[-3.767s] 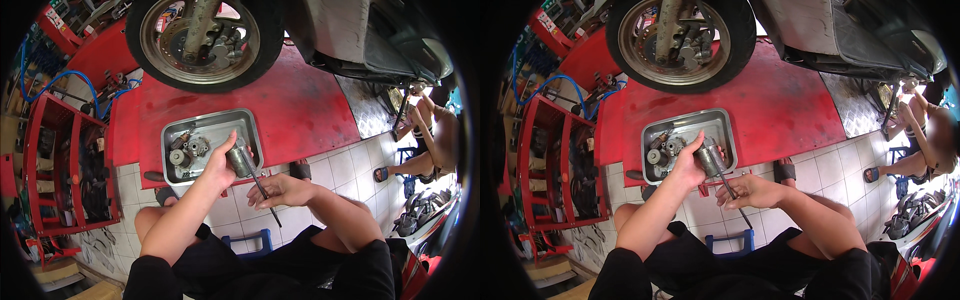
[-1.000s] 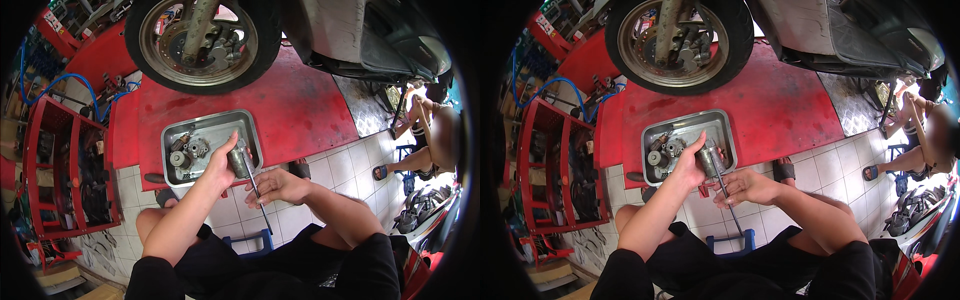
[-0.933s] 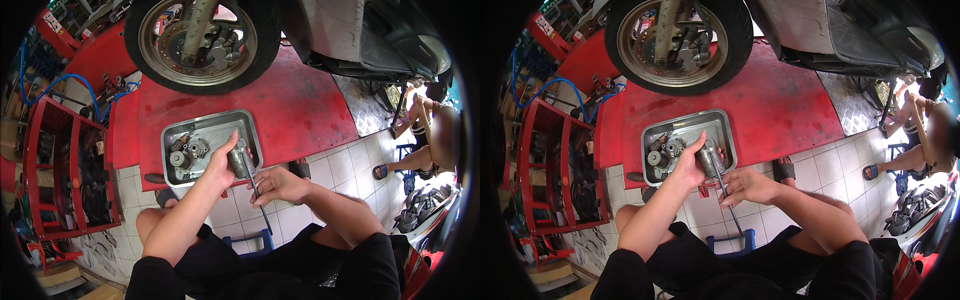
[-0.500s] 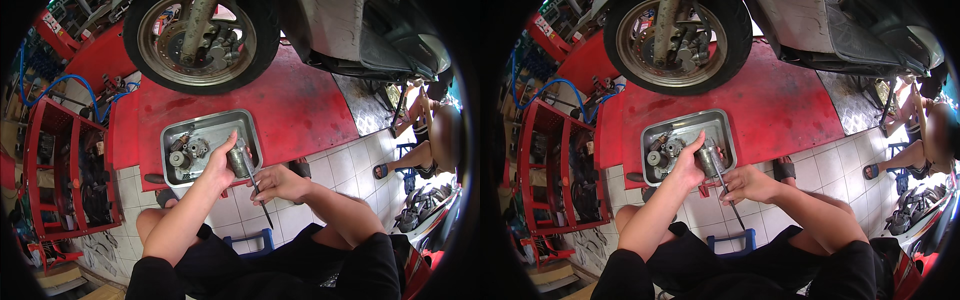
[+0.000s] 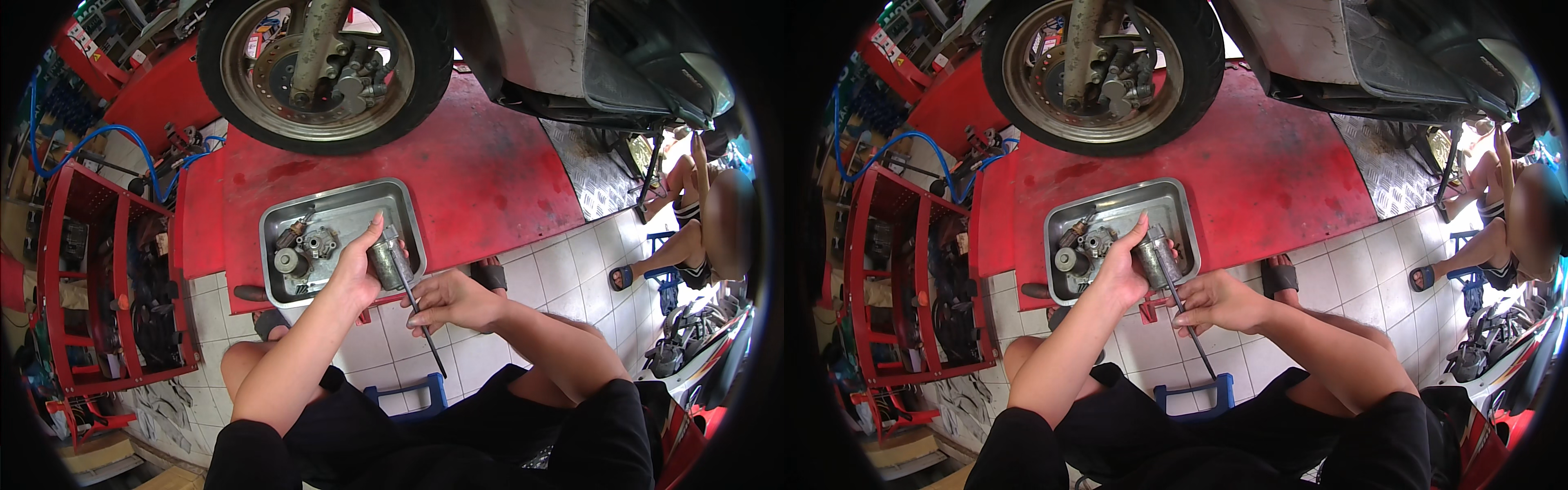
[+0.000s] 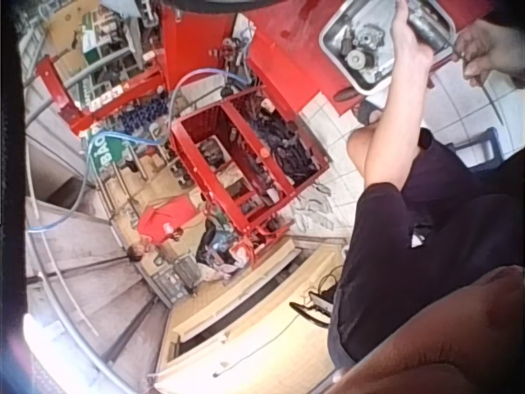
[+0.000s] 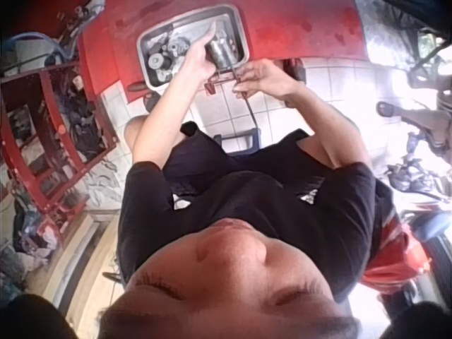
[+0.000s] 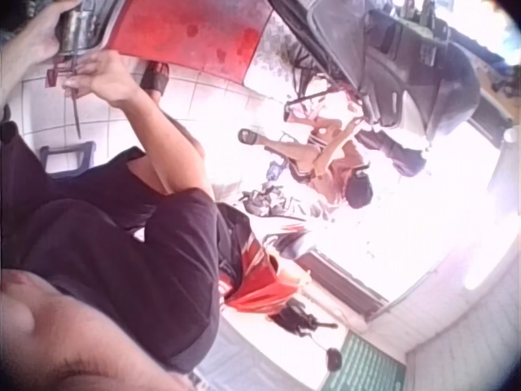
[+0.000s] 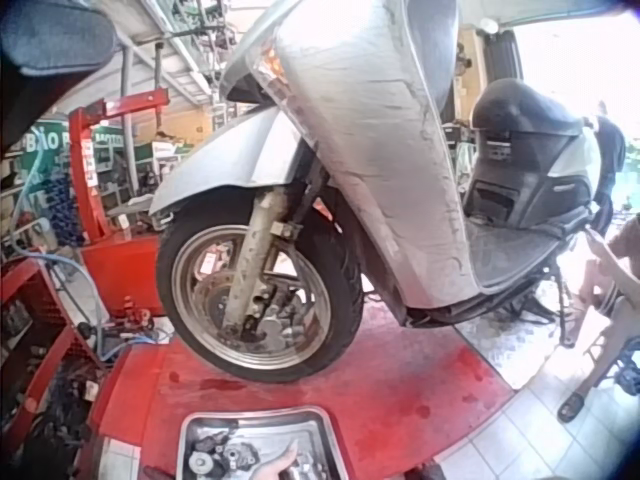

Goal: The person disassembles a cylindrical scooter part using a screwdriver, removes internal components, and places them in a metal tray. They then reassemble the part by inserting the components back into the housing.

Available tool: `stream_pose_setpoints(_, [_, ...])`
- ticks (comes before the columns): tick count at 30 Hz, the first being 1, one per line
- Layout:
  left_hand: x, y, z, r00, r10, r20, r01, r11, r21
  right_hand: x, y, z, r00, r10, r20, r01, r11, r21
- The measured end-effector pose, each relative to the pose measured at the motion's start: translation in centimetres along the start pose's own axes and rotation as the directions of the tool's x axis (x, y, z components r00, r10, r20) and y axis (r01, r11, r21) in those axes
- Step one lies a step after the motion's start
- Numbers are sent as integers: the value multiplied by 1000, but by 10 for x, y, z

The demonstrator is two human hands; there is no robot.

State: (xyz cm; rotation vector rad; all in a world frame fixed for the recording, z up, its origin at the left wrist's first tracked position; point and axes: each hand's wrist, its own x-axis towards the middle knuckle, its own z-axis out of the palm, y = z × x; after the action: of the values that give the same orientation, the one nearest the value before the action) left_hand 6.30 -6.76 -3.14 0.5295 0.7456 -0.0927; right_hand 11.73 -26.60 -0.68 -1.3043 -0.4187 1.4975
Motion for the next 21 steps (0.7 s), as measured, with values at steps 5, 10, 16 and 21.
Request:
stream_pose_setpoints(5, [9,-2,-5,998,61,-15,-60,998,36,6,8,-6,998,-26,-54,24,999,-45])
stream_pose_setpoints(10, [21,-3,-10,979,188,-76,-179,977,116,9,11,-10,994,-8,-106,1,997,-74])
stream_pose_setpoints(16, [46,-3,-21,910,358,-209,-320,927,194,10,22,-19,984,43,-173,-50,998,-40])
stream_pose_setpoints(21, [46,13,-34,916,338,-217,-304,936,175,9,26,-25,980,133,-149,-140,989,-38])
